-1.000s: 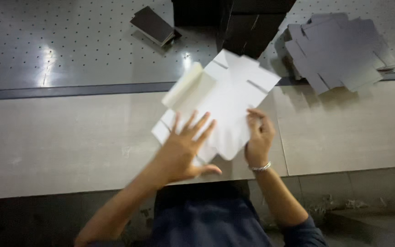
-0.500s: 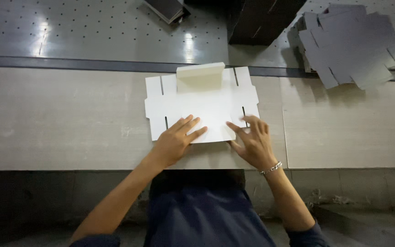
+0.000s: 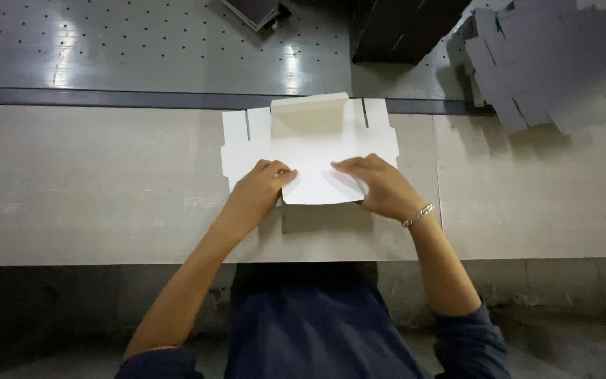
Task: The person folds flat white cardboard pieces into small rectangular boxes on a workbench. They fold the side flaps, tuck them in, and then place the completed boxes into a stack. The process is repeated for several pieces.
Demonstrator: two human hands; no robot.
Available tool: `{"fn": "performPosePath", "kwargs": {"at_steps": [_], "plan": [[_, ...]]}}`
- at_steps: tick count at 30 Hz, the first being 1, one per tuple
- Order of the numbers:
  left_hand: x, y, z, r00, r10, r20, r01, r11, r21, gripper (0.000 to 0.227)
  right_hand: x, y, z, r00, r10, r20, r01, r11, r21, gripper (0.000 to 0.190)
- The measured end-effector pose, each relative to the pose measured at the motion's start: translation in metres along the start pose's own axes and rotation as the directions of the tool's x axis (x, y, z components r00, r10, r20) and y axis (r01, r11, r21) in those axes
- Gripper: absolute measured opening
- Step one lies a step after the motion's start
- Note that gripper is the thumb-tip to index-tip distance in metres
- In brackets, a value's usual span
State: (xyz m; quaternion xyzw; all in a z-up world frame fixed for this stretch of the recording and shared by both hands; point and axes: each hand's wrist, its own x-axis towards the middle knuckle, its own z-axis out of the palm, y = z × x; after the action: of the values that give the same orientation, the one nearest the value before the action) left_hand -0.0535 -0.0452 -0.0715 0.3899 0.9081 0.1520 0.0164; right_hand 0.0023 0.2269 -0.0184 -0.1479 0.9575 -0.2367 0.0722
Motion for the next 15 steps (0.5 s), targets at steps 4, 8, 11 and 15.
{"fn": "performPosePath", "kwargs": {"at_steps": [4, 8, 11, 15], "plan": [[0.004, 0.003, -0.028, 0.989, -0.027, 0.145, 0.049, 0.987, -0.153, 0.025, 0.011, 0.021, 0.015, 0.987, -0.122, -0.103, 0.12, 0.992, -0.033, 0.046], [0.004, -0.001, -0.019, 0.969, -0.164, 0.185, 0.214, 0.932, -0.292, 0.026, 0.024, 0.026, 0.022, 0.988, -0.026, -0.152, 0.05, 0.986, 0.159, 0.026], [0.009, -0.023, 0.025, 0.949, -0.301, 0.093, 0.315, 0.916, -0.248, 0.027, 0.045, 0.056, 0.054, 0.956, 0.069, -0.286, -0.019, 0.985, 0.172, 0.035], [0.019, -0.029, 0.038, 0.899, -0.363, -0.245, 0.345, 0.932, -0.113, 0.083, 0.065, 0.057, 0.078, 0.863, 0.103, -0.495, -0.097, 0.995, 0.037, 0.089]]}}
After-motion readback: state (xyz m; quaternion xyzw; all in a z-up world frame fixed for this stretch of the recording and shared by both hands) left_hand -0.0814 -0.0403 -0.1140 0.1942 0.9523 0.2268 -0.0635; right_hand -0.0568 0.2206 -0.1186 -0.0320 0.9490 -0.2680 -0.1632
